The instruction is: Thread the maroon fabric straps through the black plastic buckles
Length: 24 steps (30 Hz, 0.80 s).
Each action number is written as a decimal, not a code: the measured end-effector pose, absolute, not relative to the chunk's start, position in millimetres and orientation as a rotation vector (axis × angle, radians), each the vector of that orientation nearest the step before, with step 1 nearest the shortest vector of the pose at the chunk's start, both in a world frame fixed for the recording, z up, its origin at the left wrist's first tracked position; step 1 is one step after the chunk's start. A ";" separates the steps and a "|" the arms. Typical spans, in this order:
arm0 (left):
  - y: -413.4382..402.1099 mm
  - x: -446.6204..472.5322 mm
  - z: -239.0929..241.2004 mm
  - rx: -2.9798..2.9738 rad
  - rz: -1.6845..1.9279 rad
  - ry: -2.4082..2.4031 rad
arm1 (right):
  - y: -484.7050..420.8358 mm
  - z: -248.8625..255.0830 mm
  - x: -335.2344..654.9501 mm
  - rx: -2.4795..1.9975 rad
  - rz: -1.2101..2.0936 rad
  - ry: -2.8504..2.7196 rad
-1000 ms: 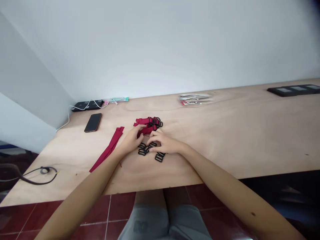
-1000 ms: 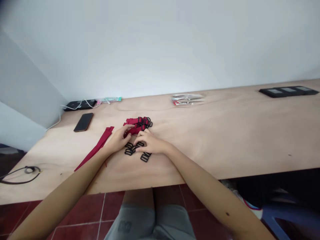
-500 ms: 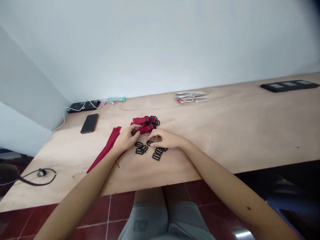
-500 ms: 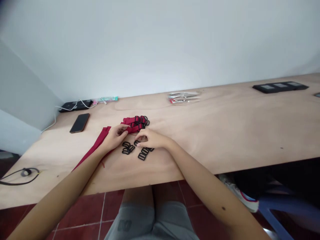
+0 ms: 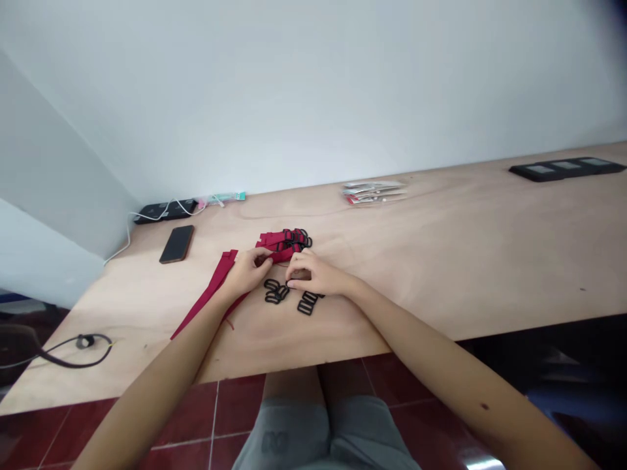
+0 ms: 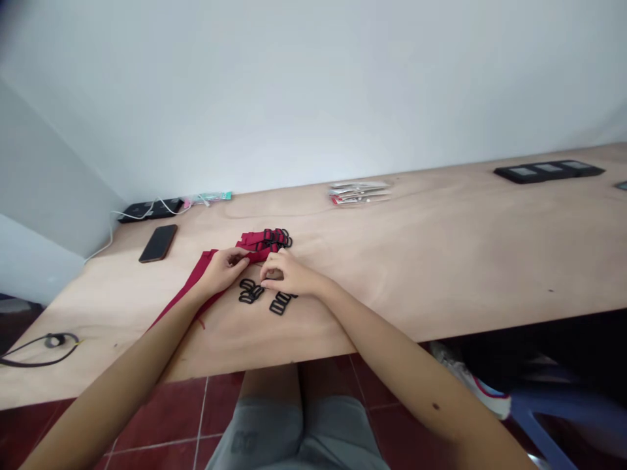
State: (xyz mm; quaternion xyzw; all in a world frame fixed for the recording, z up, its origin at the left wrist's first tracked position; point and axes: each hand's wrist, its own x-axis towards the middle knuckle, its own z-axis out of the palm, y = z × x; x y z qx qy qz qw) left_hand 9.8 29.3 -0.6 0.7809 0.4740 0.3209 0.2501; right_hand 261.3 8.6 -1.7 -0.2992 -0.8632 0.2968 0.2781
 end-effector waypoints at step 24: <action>31.5 7.7 -7.0 2.177 0.851 1.258 | 24.6 17.4 295.2 -0.926 1.353 -2.265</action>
